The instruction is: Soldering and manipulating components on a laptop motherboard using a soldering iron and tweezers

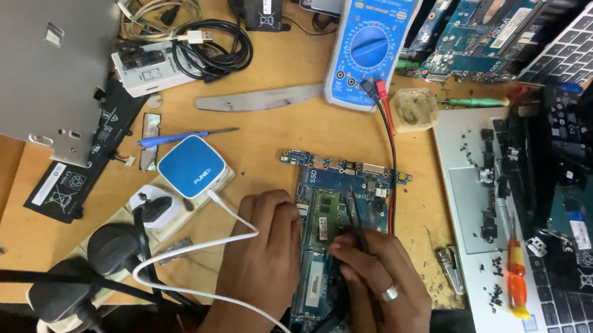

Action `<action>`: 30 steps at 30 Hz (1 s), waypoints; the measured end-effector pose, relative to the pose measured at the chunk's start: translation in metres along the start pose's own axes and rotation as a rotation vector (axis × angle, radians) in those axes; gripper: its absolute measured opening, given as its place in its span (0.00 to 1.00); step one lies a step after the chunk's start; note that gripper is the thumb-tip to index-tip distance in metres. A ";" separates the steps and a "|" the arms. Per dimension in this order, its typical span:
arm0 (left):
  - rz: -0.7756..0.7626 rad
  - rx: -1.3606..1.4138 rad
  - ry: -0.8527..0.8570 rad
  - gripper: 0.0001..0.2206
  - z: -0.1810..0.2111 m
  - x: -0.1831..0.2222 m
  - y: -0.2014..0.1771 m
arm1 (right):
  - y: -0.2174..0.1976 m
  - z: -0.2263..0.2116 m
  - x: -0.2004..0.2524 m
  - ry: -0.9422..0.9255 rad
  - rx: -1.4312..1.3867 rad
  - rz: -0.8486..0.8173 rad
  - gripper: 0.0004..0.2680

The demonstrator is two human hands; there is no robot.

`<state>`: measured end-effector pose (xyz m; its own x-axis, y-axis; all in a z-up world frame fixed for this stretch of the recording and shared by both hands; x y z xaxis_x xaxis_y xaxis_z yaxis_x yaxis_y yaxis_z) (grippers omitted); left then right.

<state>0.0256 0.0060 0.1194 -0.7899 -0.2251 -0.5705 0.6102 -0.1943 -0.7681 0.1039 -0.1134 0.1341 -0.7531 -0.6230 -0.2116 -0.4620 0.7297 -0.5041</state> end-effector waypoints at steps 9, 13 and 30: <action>0.062 -0.044 0.141 0.09 0.010 -0.006 -0.007 | 0.022 0.008 -0.037 -0.282 0.249 -0.054 0.04; 0.076 -0.018 0.131 0.08 0.010 -0.005 -0.008 | 0.026 0.008 -0.043 -0.317 0.201 -0.073 0.03; 0.109 0.216 -0.022 0.02 0.000 0.001 -0.003 | 0.025 0.006 -0.038 -0.372 0.172 -0.058 0.03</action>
<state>0.0226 0.0067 0.1214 -0.7186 -0.2764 -0.6381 0.6926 -0.3666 -0.6212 0.1237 -0.0730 0.1245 -0.4925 -0.7442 -0.4513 -0.3900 0.6523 -0.6499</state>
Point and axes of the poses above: each hand's wrist, its own x-axis away from the middle knuckle, its own y-axis out of the palm, z = x × y, the point moved 5 cm from there along -x, towards the middle knuckle, and after that the axes turned 12 degrees about y, right-handed, at the moved point
